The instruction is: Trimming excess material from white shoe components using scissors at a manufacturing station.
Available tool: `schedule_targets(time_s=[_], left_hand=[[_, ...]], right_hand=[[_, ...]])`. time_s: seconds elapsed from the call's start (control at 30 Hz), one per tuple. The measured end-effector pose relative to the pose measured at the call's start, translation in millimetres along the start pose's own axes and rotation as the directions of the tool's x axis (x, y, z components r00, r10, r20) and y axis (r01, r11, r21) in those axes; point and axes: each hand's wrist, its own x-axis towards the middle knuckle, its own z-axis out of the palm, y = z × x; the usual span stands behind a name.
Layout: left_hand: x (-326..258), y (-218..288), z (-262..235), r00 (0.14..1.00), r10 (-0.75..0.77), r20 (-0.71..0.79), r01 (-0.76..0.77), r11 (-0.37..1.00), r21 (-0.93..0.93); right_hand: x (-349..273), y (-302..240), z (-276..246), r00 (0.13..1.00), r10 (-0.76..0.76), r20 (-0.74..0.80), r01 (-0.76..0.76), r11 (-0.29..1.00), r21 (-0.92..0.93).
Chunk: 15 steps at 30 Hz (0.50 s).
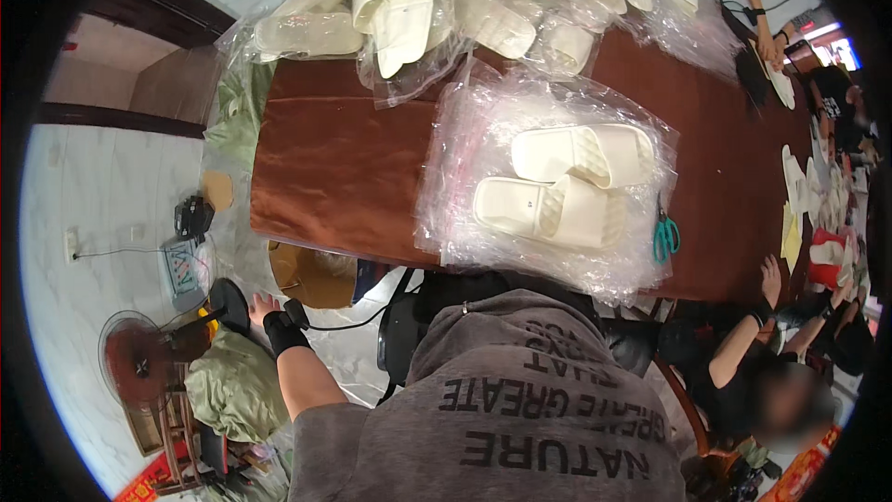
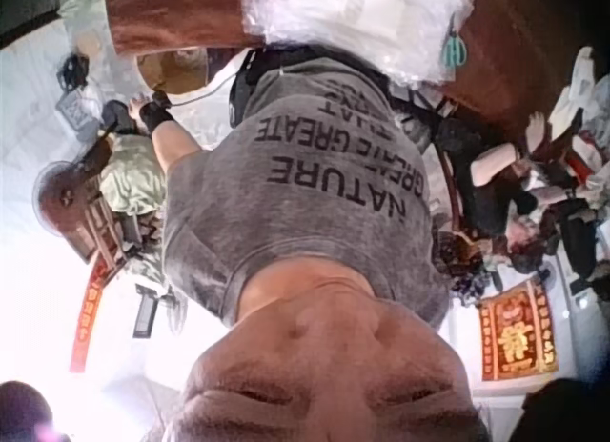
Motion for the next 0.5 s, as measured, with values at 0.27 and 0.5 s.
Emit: schedule_targets(time_s=[0.27, 0.5], left_hand=[[-66.8, 45.3, 33.7, 0.955, 0.218, 0.200, -0.235, 0.970, 0.065], [-166.0, 44.8, 133.8, 0.693, 0.362, 0.624, -0.419, 0.906, -0.060]], right_hand=[[51.5, -48.7, 34.7, 0.994, 0.065, 0.088, -0.098, 0.895, 0.436], [5.9, -139.0, 111.4, 0.975, -0.031, 0.218, -0.143, 0.663, 0.735]])
